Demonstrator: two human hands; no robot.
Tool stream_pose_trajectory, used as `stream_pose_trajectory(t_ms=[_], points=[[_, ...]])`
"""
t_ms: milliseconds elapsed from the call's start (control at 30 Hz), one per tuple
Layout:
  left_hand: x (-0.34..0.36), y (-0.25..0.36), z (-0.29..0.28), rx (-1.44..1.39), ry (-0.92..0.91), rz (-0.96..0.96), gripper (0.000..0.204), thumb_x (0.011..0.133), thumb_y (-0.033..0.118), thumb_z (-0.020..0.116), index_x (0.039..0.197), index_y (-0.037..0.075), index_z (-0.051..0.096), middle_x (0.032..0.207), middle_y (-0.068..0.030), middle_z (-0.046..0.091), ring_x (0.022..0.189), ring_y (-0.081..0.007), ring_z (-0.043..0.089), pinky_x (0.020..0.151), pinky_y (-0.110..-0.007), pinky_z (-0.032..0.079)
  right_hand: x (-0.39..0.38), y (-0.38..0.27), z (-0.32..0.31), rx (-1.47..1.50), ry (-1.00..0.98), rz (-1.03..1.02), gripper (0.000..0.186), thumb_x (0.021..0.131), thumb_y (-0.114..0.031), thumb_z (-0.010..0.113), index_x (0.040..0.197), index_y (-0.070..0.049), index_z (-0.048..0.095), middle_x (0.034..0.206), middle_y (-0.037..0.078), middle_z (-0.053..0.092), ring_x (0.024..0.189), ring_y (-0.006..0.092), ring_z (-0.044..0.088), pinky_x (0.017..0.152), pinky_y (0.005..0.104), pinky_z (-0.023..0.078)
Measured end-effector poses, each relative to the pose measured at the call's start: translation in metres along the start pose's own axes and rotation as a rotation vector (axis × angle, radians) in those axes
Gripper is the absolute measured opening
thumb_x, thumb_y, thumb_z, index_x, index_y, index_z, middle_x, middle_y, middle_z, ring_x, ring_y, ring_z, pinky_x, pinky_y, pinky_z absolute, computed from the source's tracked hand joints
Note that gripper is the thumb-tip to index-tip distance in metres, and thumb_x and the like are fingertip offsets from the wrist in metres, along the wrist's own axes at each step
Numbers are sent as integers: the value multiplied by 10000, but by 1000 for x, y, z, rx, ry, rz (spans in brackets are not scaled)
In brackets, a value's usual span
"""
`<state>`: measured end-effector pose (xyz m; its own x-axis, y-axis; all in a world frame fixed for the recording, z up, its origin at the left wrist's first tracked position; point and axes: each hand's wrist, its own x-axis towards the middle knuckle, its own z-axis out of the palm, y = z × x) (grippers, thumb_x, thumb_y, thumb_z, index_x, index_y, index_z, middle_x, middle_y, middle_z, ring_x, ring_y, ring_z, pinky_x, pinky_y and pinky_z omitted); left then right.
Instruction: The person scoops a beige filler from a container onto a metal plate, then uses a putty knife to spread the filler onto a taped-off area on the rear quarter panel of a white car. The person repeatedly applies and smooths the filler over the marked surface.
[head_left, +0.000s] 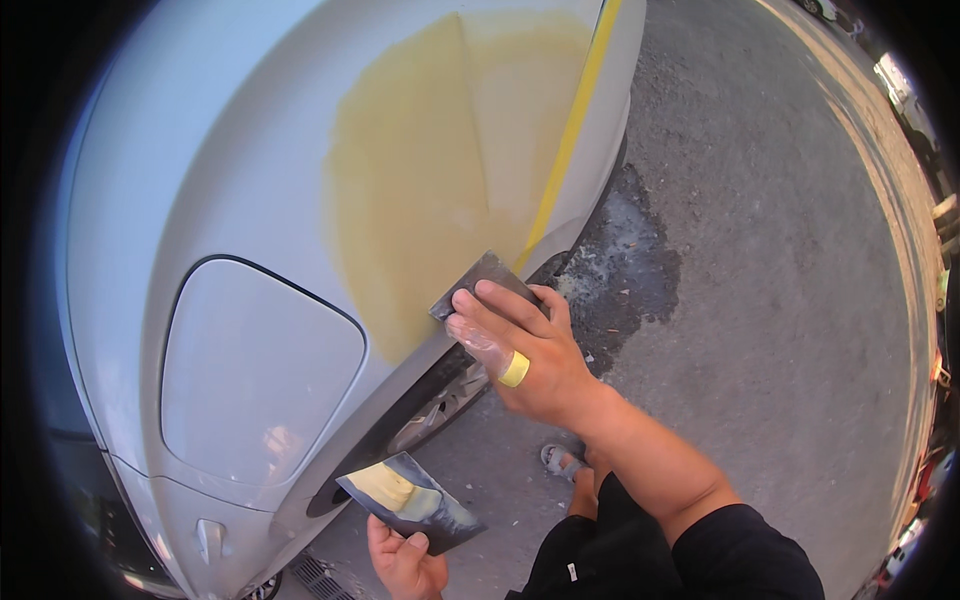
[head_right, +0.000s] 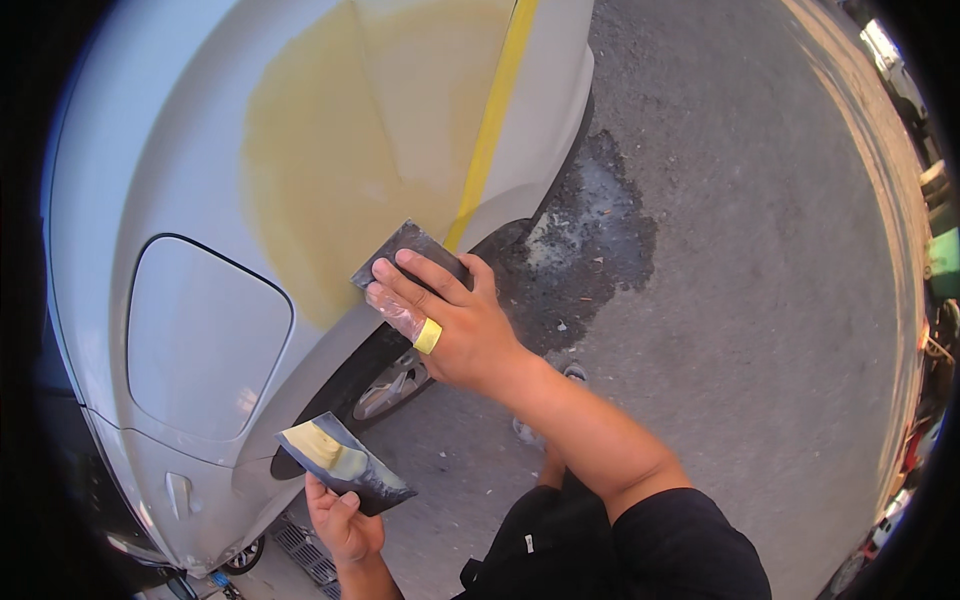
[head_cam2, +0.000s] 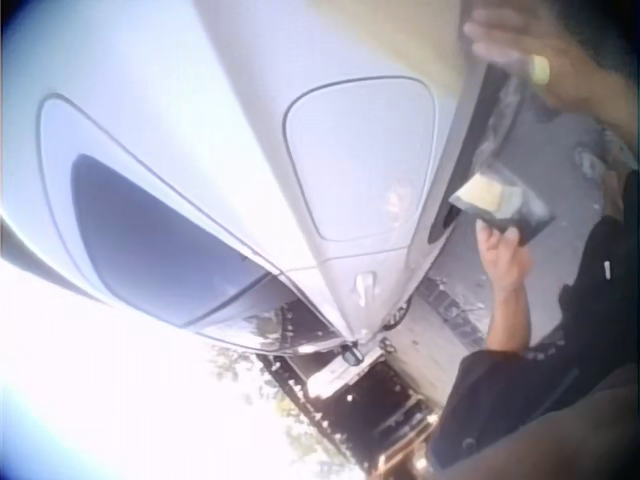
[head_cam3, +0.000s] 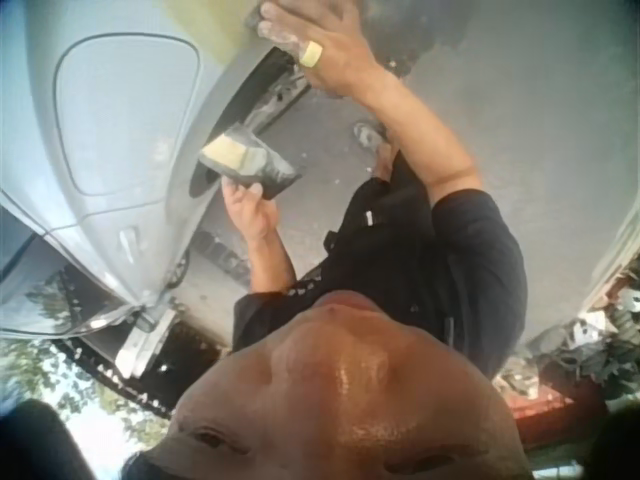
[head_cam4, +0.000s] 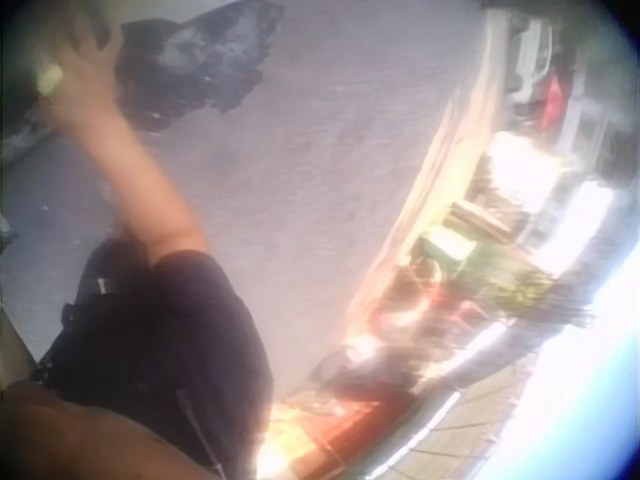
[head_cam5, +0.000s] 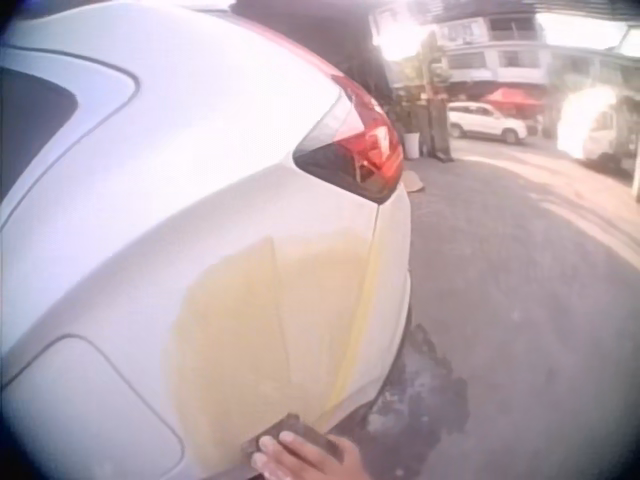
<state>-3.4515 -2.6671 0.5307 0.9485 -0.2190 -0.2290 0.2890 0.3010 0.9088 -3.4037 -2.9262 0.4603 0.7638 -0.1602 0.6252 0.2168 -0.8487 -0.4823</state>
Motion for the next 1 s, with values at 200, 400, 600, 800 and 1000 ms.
stream_pose_trajectory(t_ms=[200, 400, 600, 800, 1000], points=[[0, -5, -8, 28, -3, 25, 655, 701, -74, 497, 1341, -43, 367, 1256, -173, 539, 1147, -298, 561, 1001, -425, 452, -23, 2, 23, 46, 65, 7, 503, 751, -71, 632, 1245, -159, 595, 1395, -1, 502, 1299, 197, 428, 931, 514, 358], [0, -1, 10, 13, -1, 43, 660, 696, -67, 496, 1343, -38, 370, 1250, -174, 546, 1144, -296, 564, 1008, -422, 451, -39, -14, 7, 178, 23, 108, 480, 765, -13, 627, 1230, -126, 598, 1375, 51, 521, 1287, 245, 450, 949, 487, 365], [15, 3, 45, -192, -86, 30, 629, 749, -60, 490, 1360, -24, 347, 1267, -173, 529, 1179, -281, 540, 1035, -413, 428, -57, -75, -63, 1488, -91, 218, 452, 815, -9, 640, 1258, -64, 569, 1352, 111, 544, 1336, 305, 414, 1051, 456, 331], [28, 16, 67, -166, -155, 117, 613, 786, -88, 443, 1382, -3, 325, 1305, -159, 505, 1222, -275, 509, 1058, -443, 405, -60, -37, -78, 723, -248, 134, 502, 770, -7, 641, 1256, -111, 566, 1332, 55, 570, 1294, 252, 474, 964, 415, 360], [37, 11, 81, 54, -108, 252, 548, 818, -102, 455, 1353, -27, 360, 1298, -153, 513, 1207, -248, 520, 1049, -406, 401, -5, -47, -110, 304, -182, 20, 283, 828, -77, 633, 1104, -130, 660, 1249, 11, 619, 1224, 194, 528, 929, 465, 379]])
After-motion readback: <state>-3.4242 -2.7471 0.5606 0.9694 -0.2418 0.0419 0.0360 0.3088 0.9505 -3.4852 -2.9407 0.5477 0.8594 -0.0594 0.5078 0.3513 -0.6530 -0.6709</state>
